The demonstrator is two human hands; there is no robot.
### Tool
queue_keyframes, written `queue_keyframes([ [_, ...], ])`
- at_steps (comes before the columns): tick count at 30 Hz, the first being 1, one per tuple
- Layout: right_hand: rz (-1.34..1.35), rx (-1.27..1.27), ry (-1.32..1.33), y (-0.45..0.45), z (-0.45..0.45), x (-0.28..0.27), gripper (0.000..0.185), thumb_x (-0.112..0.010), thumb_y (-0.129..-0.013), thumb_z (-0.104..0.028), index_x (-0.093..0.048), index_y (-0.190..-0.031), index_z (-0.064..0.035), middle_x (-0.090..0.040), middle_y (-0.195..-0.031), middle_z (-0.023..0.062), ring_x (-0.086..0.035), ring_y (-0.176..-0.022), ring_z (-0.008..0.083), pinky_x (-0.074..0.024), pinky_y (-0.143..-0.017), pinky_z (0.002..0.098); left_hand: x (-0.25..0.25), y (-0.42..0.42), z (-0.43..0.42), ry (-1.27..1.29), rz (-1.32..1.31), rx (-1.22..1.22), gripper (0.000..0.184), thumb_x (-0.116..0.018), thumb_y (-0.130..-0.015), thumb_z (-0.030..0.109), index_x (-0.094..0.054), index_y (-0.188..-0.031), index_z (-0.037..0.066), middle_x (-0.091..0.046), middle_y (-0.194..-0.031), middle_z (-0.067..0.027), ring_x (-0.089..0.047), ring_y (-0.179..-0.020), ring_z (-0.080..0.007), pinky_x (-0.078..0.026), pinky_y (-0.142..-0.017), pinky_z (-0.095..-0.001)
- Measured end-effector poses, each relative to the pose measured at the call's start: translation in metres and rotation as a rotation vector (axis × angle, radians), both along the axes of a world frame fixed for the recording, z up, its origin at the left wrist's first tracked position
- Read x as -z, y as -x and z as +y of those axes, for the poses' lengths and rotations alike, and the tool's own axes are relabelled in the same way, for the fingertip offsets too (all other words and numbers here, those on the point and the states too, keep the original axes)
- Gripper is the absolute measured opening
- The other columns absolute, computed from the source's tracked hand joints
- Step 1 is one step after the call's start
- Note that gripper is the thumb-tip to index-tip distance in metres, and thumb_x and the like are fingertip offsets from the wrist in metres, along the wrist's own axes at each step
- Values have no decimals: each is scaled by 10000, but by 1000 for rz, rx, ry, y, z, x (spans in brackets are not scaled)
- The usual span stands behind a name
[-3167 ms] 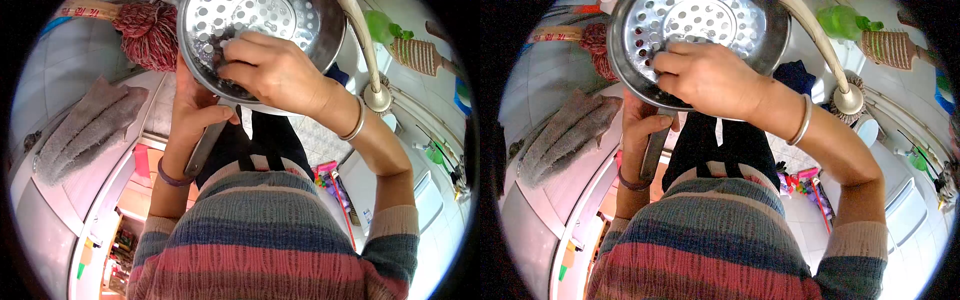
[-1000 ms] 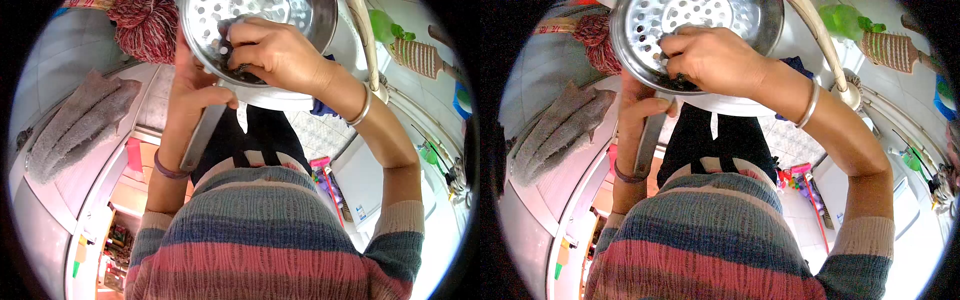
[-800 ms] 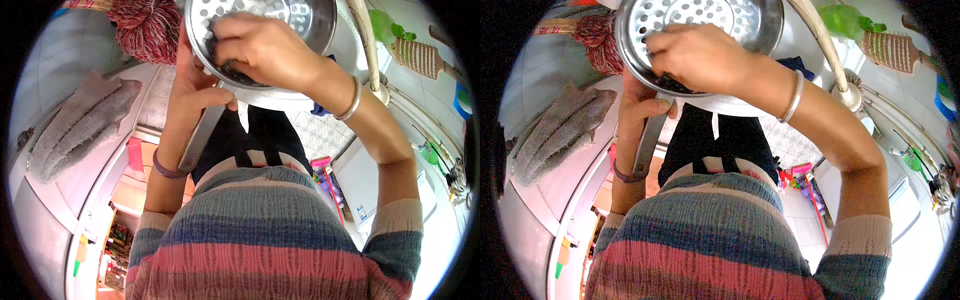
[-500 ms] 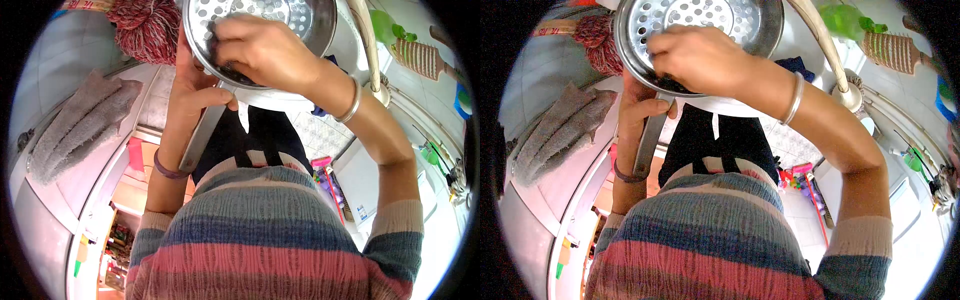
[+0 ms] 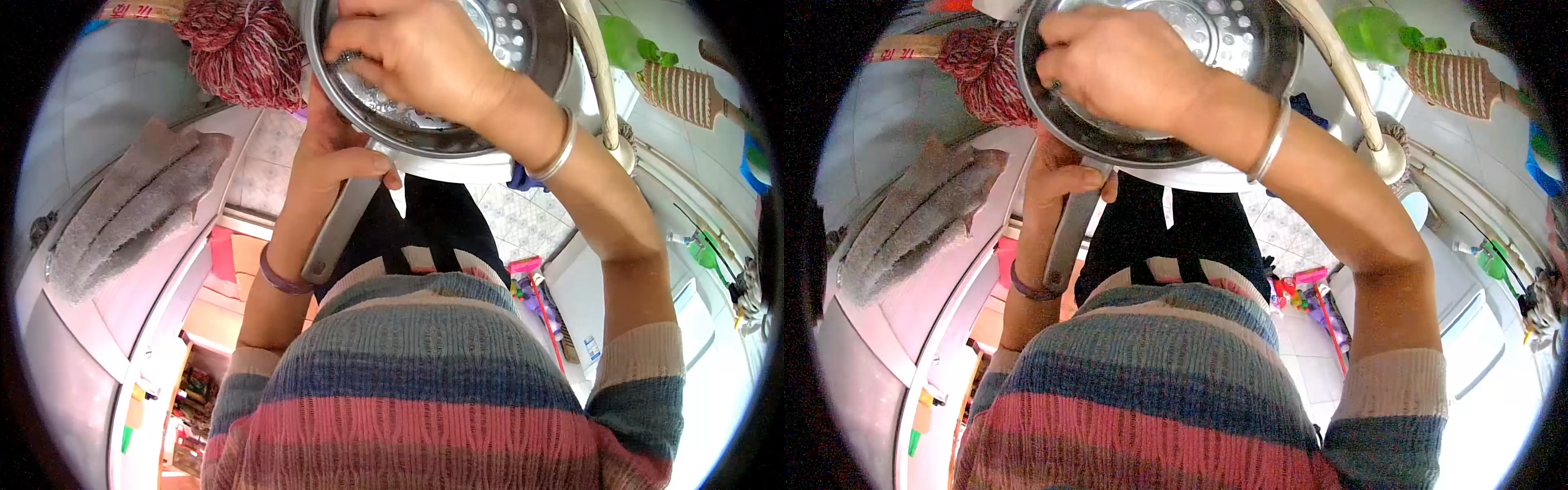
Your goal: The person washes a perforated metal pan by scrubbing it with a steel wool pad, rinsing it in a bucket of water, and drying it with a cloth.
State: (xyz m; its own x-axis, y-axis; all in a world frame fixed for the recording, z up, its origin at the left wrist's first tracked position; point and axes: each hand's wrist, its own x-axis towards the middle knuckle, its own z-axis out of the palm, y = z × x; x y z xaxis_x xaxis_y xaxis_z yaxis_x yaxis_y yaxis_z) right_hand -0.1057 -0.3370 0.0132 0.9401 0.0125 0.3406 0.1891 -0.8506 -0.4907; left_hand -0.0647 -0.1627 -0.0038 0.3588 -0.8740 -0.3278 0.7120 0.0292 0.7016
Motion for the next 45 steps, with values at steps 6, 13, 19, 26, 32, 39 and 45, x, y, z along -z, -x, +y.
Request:
queue_keyframes([
  [6,-107,165,-658,26,-31,-3,253,-700,-708,28,-643,-949,-22,-584,-902,89,-562,-835,194,-450,-757,291,2,-4,8,2,-23,-62,1035,-656,-600,-64,-111,-1438,206,-432,-1271,-165,-609,-952,-301,-584,-490,-339],
  [13,177,505,-686,51,-23,-25,456,-697,-729,-13,-545,-1159,-24,-556,-967,83,-539,-927,161,-448,-820,290,-15,-19,20,-133,-102,-21,1048,-660,-608,-29,-83,-1458,179,-404,-1309,-181,-599,-989,-294,-592,-540,-332],
  [19,-65,516,-62,57,-25,-5,646,-710,-673,-49,-443,-1260,-18,-517,-1065,196,-519,-1005,335,-451,-834,380,-22,-42,28,-205,-213,133,1001,-620,-629,-28,-108,-1470,152,-419,-1297,-194,-601,-979,-280,-589,-551,-323],
  [26,291,649,-150,60,-43,17,311,-622,-766,-287,-641,-928,-23,-646,-922,207,-622,-844,372,-497,-754,445,-40,-63,33,-274,-263,249,989,-643,-616,45,-159,-1473,137,-466,-1318,-157,-594,-987,-243,-545,-565,-264],
  [32,532,710,-240,69,-44,32,362,-634,-725,-281,-642,-940,10,-643,-836,234,-622,-810,393,-496,-762,438,-17,-62,40,-46,-20,-69,838,-550,-791,352,-140,-1450,36,-549,-1214,-229,-635,-953,-314,-568,-718,-374],
  [39,452,744,-351,80,-13,66,320,-670,-715,-192,-613,-957,10,-630,-842,246,-612,-824,399,-497,-738,434,-1,-20,20,-225,-185,-291,746,-677,-777,152,-277,-1382,-22,-426,-1312,-124,-464,-1179,-231,-380,-987,-343],
  [45,292,671,-842,89,-39,115,419,-683,-767,-223,-556,-1084,19,-622,-1019,219,-618,-920,343,-491,-801,381,8,-21,-1,-272,-371,-547,540,-581,-837,71,-384,-1329,-32,-503,-1251,-131,-492,-1123,-190,-369,-977,-314],
])
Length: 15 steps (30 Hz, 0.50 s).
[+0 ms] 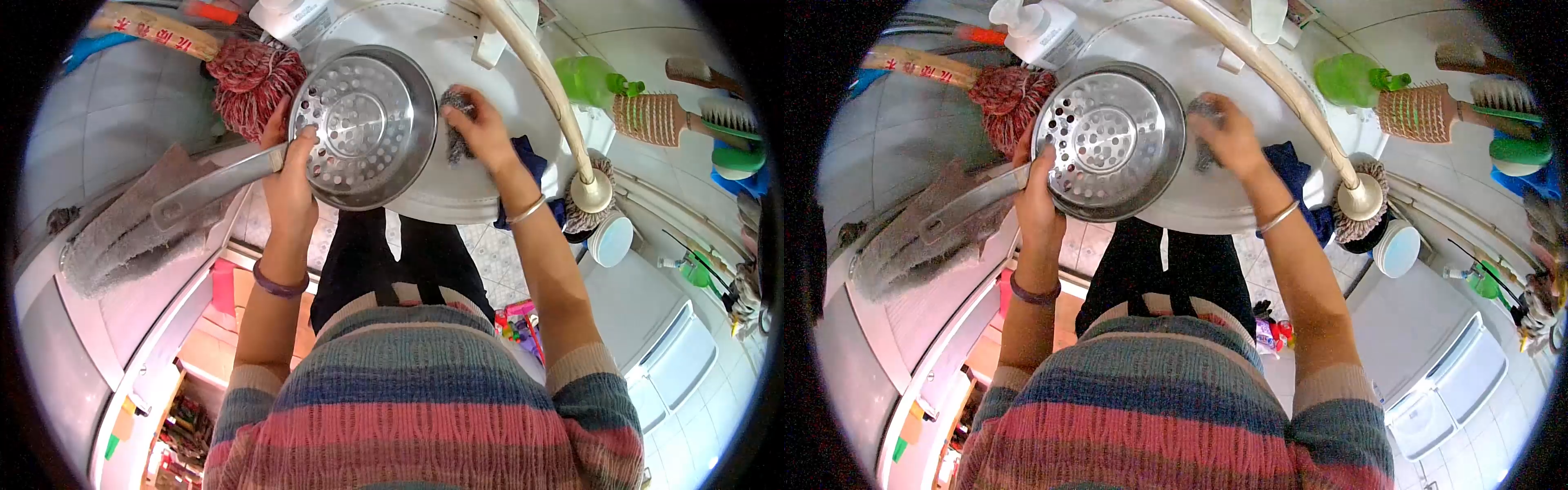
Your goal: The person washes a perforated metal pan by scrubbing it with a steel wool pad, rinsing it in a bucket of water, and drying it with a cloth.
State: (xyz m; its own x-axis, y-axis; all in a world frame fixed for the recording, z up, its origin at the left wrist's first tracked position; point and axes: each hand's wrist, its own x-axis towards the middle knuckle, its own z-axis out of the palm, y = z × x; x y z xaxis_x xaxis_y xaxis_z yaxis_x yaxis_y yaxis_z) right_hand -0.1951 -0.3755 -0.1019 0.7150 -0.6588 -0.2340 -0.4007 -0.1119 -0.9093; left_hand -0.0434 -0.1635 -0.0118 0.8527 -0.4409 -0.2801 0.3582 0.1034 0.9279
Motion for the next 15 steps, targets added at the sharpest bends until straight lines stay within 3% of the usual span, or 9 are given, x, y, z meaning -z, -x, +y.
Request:
queue_keyframes([
  [1,58,129,-38,-1,-13,8,480,-698,-766,-258,-537,-1125,17,-593,-1103,208,-594,-996,321,-474,-854,355,2,-2,2,39,-8,3,516,-577,-838,67,-407,-1314,-36,-514,-1243,-129,-495,-1125,-186,-364,-983,-311],
  [2,184,128,242,1,-26,20,495,-690,-761,-247,-520,-1139,24,-588,-1083,213,-579,-1008,348,-462,-884,373,2,-4,2,55,16,-7,512,-575,-839,66,-410,-1315,-30,-514,-1247,-129,-494,-1130,-185,-365,-984,-310],
  [4,378,77,524,2,-36,44,511,-679,-750,-240,-514,-1156,23,-596,-1028,207,-575,-992,363,-451,-904,391,-2,-7,2,84,62,-24,505,-570,-842,64,-415,-1316,-19,-513,-1255,-127,-494,-1139,-185,-367,-987,-310],
  [7,668,-279,681,4,-34,88,430,-657,-750,-230,-562,-1091,14,-593,-1005,196,-581,-968,357,-459,-885,413,-10,-7,-4,152,196,-76,477,-559,-867,79,-427,-1323,25,-506,-1282,-120,-498,-1160,-195,-395,-986,-323],
  [10,476,-137,466,8,-30,54,347,-654,-751,-239,-615,-1003,-3,-609,-992,194,-600,-938,332,-471,-855,414,-5,-12,-2,224,230,-84,457,-546,-885,87,-427,-1322,25,-506,-1283,-123,-506,-1156,-197,-412,-978,-330],
  [11,293,9,506,9,-25,31,295,-664,-749,-241,-639,-933,-12,-633,-935,179,-619,-876,326,-488,-806,411,-1,-14,0,245,241,-85,451,-541,-890,89,-427,-1322,25,-506,-1283,-124,-510,-1153,-197,-419,-973,-331],
  [14,-29,206,325,9,7,-49,228,-708,-728,-86,-637,-933,-15,-641,-848,130,-633,-706,224,-504,-689,307,-7,-15,-3,286,217,-69,426,-528,-901,94,-435,-1304,-9,-520,-1260,-132,-530,-1125,-194,-442,-944,-324],
  [15,-174,147,198,5,25,-75,240,-712,-721,-49,-643,-951,-30,-635,-859,111,-626,-745,207,-497,-704,293,-10,-14,-5,288,216,-66,424,-527,-901,93,-438,-1302,-14,-524,-1254,-135,-533,-1120,-193,-444,-943,-322],
])
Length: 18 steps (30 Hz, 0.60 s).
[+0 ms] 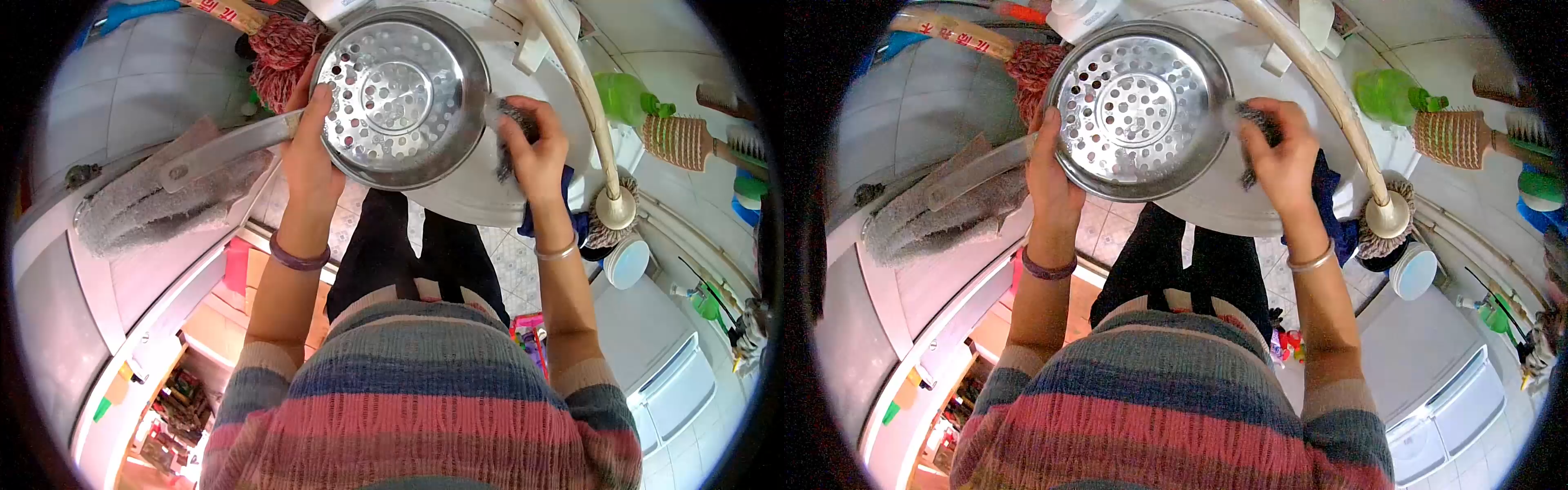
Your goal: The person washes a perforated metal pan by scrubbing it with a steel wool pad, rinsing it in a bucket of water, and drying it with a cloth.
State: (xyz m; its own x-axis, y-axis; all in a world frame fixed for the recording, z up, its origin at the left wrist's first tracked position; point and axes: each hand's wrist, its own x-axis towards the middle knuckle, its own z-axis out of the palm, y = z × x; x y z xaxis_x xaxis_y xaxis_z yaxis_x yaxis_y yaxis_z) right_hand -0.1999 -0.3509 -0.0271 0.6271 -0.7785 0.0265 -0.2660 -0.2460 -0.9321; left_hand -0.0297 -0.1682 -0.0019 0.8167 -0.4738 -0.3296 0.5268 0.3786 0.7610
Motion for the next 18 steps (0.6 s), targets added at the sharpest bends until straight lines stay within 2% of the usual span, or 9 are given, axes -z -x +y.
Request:
queue_keyframes([
  [2,-178,-354,231,-19,24,-35,290,-722,-693,-50,-652,-975,-58,-631,-895,101,-619,-846,227,-502,-737,316,-13,6,-6,-3,3,16,420,-526,-901,91,-442,-1296,-23,-532,-1242,-139,-539,-1110,-192,-446,-939,-319],
  [4,-186,-530,256,-41,49,-50,309,-731,-665,-66,-664,-966,-81,-608,-932,97,-607,-864,279,-507,-760,336,-22,13,-13,32,-47,51,416,-524,-899,85,-449,-1293,-24,-548,-1217,-141,-550,-1089,-187,-453,-926,-313],
  [7,-276,-565,562,-74,62,-47,182,-651,-683,-122,-664,-862,-92,-552,-867,63,-571,-853,249,-505,-702,341,-34,17,-16,12,-75,86,410,-522,-891,70,-463,-1286,-22,-579,-1161,-132,-574,-1029,-172,-465,-892,-294],
  [10,-220,-686,620,-68,67,-44,181,-678,-657,-78,-669,-837,-88,-543,-856,45,-563,-799,240,-499,-638,322,-35,16,-11,-2,53,55,419,-540,-880,68,-470,-1283,-21,-586,-1147,-117,-581,-996,-154,-461,-868,-268],
  [11,-248,-750,624,-62,67,-41,161,-680,-653,-86,-663,-813,-80,-532,-847,37,-558,-792,232,-497,-629,318,-35,18,-10,-18,15,50,421,-545,-876,67,-473,-1282,-20,-587,-1145,-113,-581,-992,-150,-459,-866,-264],
  [13,-217,-774,718,-63,64,-42,98,-587,-655,-141,-627,-727,-88,-506,-810,26,-537,-787,187,-511,-638,286,-37,26,-12,-48,-59,42,424,-554,-870,64,-477,-1279,-19,-590,-1141,-105,-581,-984,-142,-455,-860,-256],
  [15,-225,-697,719,-71,62,-44,99,-590,-651,-139,-623,-732,-93,-505,-806,22,-537,-777,187,-505,-622,291,-41,25,-14,-44,-156,47,423,-578,-863,86,-493,-1264,-18,-601,-1120,-99,-583,-970,-138,-450,-854,-244],
  [17,-216,-633,694,-74,69,-49,114,-598,-643,-136,-629,-747,-99,-513,-816,20,-545,-779,188,-502,-631,299,-47,18,-16,-28,-151,26,258,-549,-891,123,-569,-1127,22,-634,-1043,-80,-626,-902,-160,-510,-774,-283],
  [18,-206,-661,689,-68,72,-50,117,-599,-645,-138,-632,-751,-101,-514,-820,20,-548,-784,189,-502,-635,301,-46,16,-10,-103,-94,43,262,-552,-888,119,-565,-1126,12,-641,-1028,-89,-631,-893,-164,-511,-776,-285],
])
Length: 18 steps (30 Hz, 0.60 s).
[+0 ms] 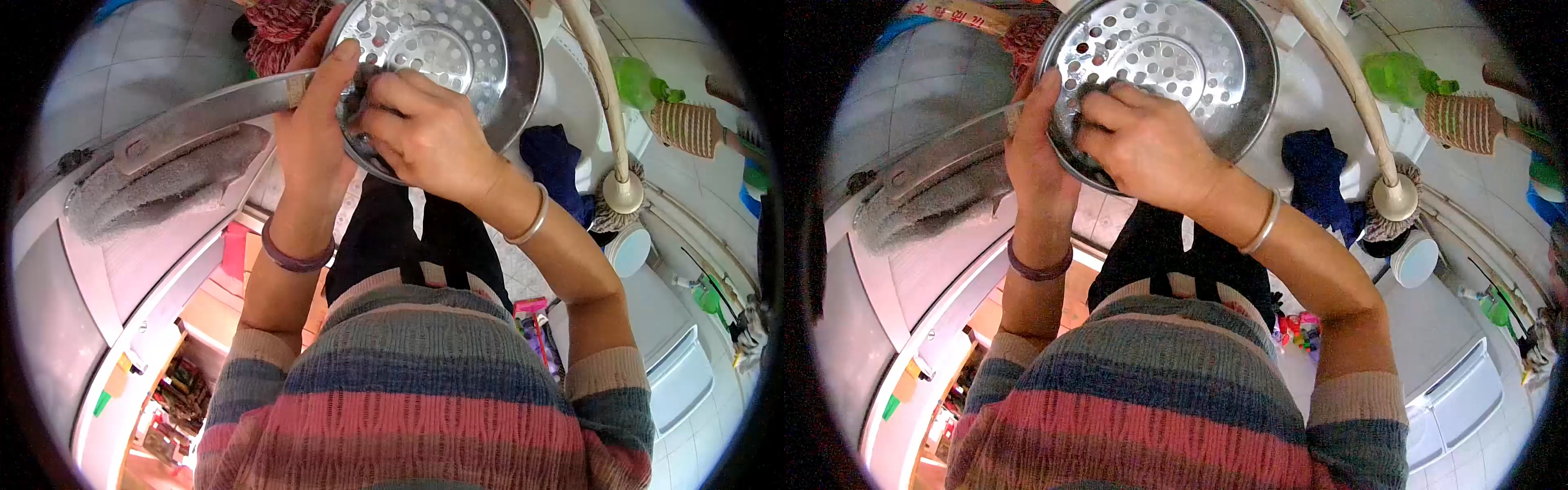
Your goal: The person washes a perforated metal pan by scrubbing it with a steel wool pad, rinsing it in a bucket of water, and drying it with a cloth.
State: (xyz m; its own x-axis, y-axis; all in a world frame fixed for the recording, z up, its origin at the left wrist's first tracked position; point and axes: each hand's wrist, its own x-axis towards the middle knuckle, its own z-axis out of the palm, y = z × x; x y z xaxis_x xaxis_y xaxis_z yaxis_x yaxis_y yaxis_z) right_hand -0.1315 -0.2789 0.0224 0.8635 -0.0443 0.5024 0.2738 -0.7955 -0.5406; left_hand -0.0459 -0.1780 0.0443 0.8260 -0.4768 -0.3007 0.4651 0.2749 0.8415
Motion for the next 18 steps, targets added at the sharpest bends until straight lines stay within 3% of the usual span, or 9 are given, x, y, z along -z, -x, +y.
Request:
queue_keyframes([
  [4,-4,14,11,1,-7,4,105,-602,-657,-143,-629,-754,-113,-521,-832,19,-562,-798,203,-505,-644,309,2,5,-5,55,-52,-15,256,-551,-890,121,-573,-1112,-5,-647,-1009,-106,-634,-885,-166,-501,-790,-276],
  [7,-3,156,-32,-18,-12,1,80,-609,-681,-133,-623,-758,-117,-530,-834,35,-578,-781,219,-503,-631,330,14,11,-1,31,149,-49,244,-549,-903,148,-585,-1093,-1,-642,-1017,-87,-625,-886,-151,-495,-792,-281],
  [10,54,-28,-101,6,-4,7,90,-631,-655,-125,-623,-745,-118,-533,-814,25,-574,-782,213,-505,-640,336,6,7,-4,45,148,7,245,-558,-900,153,-588,-1094,7,-637,-1005,-72,-611,-875,-137,-490,-787,-279],
  [15,24,138,-99,-13,-13,4,60,-628,-684,-127,-628,-739,-104,-541,-848,52,-584,-772,249,-499,-625,361,12,9,-9,-16,58,-30,259,-536,-916,182,-584,-1109,15,-636,-1036,-82,-613,-913,-148,-488,-793,-274],
  [18,39,-8,-137,7,-6,4,75,-648,-677,-125,-634,-751,-115,-546,-843,46,-592,-780,247,-504,-635,361,1,7,-10,48,126,-14,261,-558,-903,161,-579,-1120,17,-638,-1021,-75,-613,-907,-144,-487,-796,-268],
])
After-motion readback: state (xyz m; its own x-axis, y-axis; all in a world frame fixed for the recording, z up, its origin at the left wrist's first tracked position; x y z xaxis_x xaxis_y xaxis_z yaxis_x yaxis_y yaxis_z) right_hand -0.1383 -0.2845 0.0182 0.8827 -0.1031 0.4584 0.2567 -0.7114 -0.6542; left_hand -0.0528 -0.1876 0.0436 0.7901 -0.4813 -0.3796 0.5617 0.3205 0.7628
